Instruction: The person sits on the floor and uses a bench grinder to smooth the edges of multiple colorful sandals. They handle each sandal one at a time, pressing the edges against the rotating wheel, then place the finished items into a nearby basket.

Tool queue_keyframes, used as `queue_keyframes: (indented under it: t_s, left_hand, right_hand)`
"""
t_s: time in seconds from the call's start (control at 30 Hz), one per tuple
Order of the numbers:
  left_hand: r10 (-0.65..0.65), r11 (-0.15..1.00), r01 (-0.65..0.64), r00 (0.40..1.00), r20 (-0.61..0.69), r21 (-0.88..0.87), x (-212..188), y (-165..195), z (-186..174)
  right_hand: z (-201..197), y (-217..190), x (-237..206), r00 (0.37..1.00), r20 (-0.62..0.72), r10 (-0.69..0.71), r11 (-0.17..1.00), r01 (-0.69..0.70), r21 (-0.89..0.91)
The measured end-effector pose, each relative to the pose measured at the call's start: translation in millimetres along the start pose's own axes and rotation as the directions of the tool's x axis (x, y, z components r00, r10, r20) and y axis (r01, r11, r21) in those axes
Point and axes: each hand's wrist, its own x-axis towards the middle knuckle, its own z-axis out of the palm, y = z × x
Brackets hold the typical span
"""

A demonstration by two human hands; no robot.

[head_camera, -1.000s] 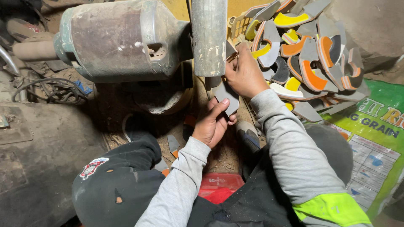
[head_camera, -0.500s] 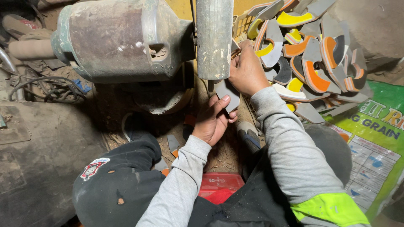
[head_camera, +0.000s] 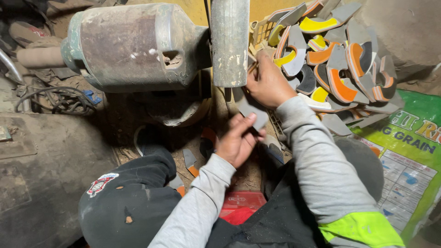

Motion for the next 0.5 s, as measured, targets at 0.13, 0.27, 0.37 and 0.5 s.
queue_keyframes:
  t_s: [0.13,0.27,0.37,0.5]
  left_hand:
    - [-0.033,0.966,0.043,0.999,-0.043,0.255,-13,-51,11]
    - [0.407,0.516,-0.13,0.907,-0.109,0.847,-15,-71,-1]
    - [0.501,0.36,-0.094,0.859,-0.107,0.928,-12,-74,-16]
    - [0.276,0.793,-0.141,0.95,-0.143,0.593,2,-87,-20]
  right_hand:
    - [-40,-12,-29,0.904,0.39,0.177,0.982,-0.187,-0.012]
    - [-66,-22,-51,0.868,0.488,0.093,0.994,-0.113,0.011]
    - [-71,-21,-61,0.902,0.426,0.074,0.997,-0.059,-0.049]
    - [-72,-16,-64,0.907,0.419,0.04,0.999,-0.031,-0.028]
